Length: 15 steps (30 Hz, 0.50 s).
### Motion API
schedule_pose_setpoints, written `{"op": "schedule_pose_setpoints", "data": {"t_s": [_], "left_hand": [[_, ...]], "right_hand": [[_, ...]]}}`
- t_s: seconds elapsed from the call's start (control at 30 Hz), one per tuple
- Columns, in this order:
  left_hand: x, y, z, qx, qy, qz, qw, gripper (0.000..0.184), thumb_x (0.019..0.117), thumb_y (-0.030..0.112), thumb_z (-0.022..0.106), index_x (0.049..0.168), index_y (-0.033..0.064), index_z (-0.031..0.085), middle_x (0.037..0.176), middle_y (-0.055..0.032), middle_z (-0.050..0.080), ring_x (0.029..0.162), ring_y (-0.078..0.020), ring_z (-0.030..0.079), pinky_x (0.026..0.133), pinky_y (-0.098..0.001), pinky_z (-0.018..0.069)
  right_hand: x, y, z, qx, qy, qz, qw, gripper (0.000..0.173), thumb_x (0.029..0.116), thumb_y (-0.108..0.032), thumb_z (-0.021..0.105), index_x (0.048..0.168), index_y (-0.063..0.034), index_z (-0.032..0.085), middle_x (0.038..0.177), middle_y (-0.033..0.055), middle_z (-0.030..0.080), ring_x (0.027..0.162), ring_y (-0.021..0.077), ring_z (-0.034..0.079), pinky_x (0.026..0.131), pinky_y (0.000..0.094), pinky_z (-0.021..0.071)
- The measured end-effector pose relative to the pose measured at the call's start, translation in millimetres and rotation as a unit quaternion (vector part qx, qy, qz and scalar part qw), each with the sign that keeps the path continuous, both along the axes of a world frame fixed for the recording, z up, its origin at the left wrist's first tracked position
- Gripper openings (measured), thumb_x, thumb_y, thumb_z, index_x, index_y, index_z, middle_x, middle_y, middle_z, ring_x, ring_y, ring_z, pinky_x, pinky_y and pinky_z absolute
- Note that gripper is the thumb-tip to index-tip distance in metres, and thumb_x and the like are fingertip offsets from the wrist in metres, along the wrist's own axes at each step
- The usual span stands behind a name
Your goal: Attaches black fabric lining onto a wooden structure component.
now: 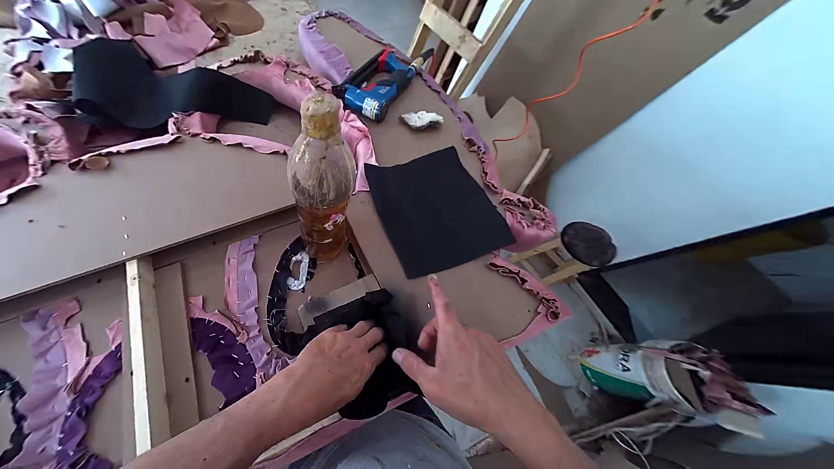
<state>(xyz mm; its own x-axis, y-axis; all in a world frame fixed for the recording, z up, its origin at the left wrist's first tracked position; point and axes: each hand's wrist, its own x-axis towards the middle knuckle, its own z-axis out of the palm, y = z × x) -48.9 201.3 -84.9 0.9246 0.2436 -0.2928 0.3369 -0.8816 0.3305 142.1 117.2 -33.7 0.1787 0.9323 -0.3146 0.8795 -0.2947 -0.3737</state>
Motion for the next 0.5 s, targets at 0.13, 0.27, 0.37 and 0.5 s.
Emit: {"op": "schedule_pose_setpoints", "data": {"t_s": [0.13,0.27,0.37,0.5], "left_hand": [[0,1,-4,-0.018,-0.013,-0.001,1.000,0.034,0.0991,0.001,0.049,0.130,0.0062,0.064,0.143,-0.0121,0.058,0.137,-0.0300,0.053,0.102,-0.0471,0.0527],[1,-4,-7,-0.017,-0.011,0.023,1.000,0.035,0.0989,0.003,0.050,0.131,0.0077,0.065,0.142,-0.0102,0.059,0.135,-0.0291,0.054,0.097,-0.0473,0.0538],[2,-3,-4,-0.025,0.003,0.021,0.999,0.041,0.0980,0.003,0.052,0.138,0.0111,0.061,0.145,-0.0088,0.056,0.138,-0.0294,0.051,0.098,-0.0489,0.0526],[0,-3,-3,-0.035,-0.004,0.031,0.999,0.038,0.0980,0.003,0.053,0.134,0.0120,0.063,0.147,-0.0100,0.055,0.143,-0.0312,0.046,0.102,-0.0506,0.0517]], "right_hand": [[-33,11,-6,-0.046,-0.043,0.000,0.998,0.089,0.0950,-0.031,0.065,0.166,-0.0118,0.015,0.087,0.0083,0.069,0.080,0.0303,0.070,0.074,0.0514,0.0569],[-51,-5,-33,0.158,-0.093,0.042,0.982,0.079,0.0861,-0.007,0.064,0.160,-0.0125,0.038,0.071,0.0044,0.066,0.059,0.0256,0.066,0.056,0.0450,0.0567],[-42,-14,-27,0.159,-0.116,-0.004,0.980,0.075,0.0878,-0.007,0.064,0.159,-0.0103,0.040,0.071,0.0046,0.068,0.055,0.0261,0.066,0.052,0.0488,0.0563],[-21,-4,-1,0.123,-0.056,-0.079,0.988,0.084,0.0894,-0.024,0.070,0.160,-0.0055,0.029,0.081,-0.0019,0.067,0.062,0.0157,0.064,0.057,0.0427,0.0578]]}}
